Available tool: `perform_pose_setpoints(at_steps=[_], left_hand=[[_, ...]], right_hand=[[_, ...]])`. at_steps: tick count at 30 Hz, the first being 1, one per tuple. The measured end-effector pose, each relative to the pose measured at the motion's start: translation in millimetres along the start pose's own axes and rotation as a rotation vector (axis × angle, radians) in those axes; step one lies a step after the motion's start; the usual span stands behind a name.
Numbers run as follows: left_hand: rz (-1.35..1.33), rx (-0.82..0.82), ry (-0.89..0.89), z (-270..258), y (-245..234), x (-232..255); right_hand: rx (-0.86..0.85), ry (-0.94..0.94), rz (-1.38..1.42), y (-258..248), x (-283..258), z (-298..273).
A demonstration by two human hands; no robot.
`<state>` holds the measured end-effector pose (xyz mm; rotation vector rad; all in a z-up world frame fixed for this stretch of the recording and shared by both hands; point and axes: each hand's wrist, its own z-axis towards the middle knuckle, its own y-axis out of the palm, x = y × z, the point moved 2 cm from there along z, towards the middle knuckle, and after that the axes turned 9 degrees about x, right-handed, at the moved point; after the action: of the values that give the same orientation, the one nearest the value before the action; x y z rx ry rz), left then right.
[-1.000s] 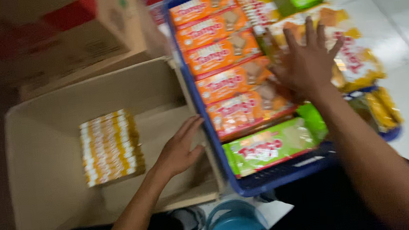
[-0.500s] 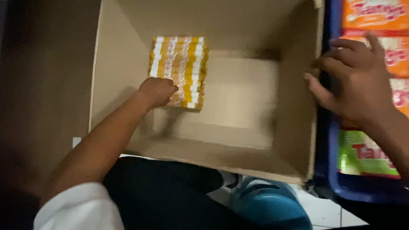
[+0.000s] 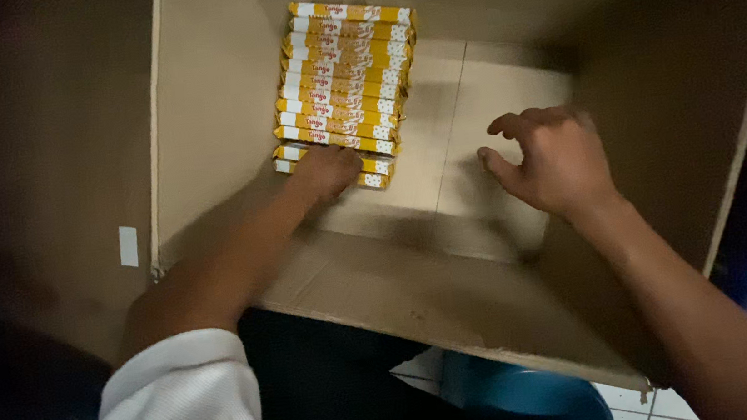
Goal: The person is transferring small yellow snack packets from a large cardboard box into a blue plastic crate. They pick up the packets one by one and place them neatly in the crate, which already contains other snack packets.
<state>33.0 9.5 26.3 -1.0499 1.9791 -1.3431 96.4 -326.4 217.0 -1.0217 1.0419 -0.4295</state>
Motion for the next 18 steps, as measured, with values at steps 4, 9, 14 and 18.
perform_pose_setpoints(at_steps=[4,9,14,18], left_hand=[[0.063,0.042,0.055,0,14,7],[0.026,0.061,-0.036,-3,-55,16],[0.024,0.096,-0.052,3,-10,12],[0.086,0.103,-0.014,5,30,14]], right_hand=[[-0.037,0.025,-0.010,3,14,-3],[0.023,0.052,0.056,5,26,-2],[0.018,0.074,0.057,7,26,-3],[-0.013,0.103,0.063,8,28,-5]])
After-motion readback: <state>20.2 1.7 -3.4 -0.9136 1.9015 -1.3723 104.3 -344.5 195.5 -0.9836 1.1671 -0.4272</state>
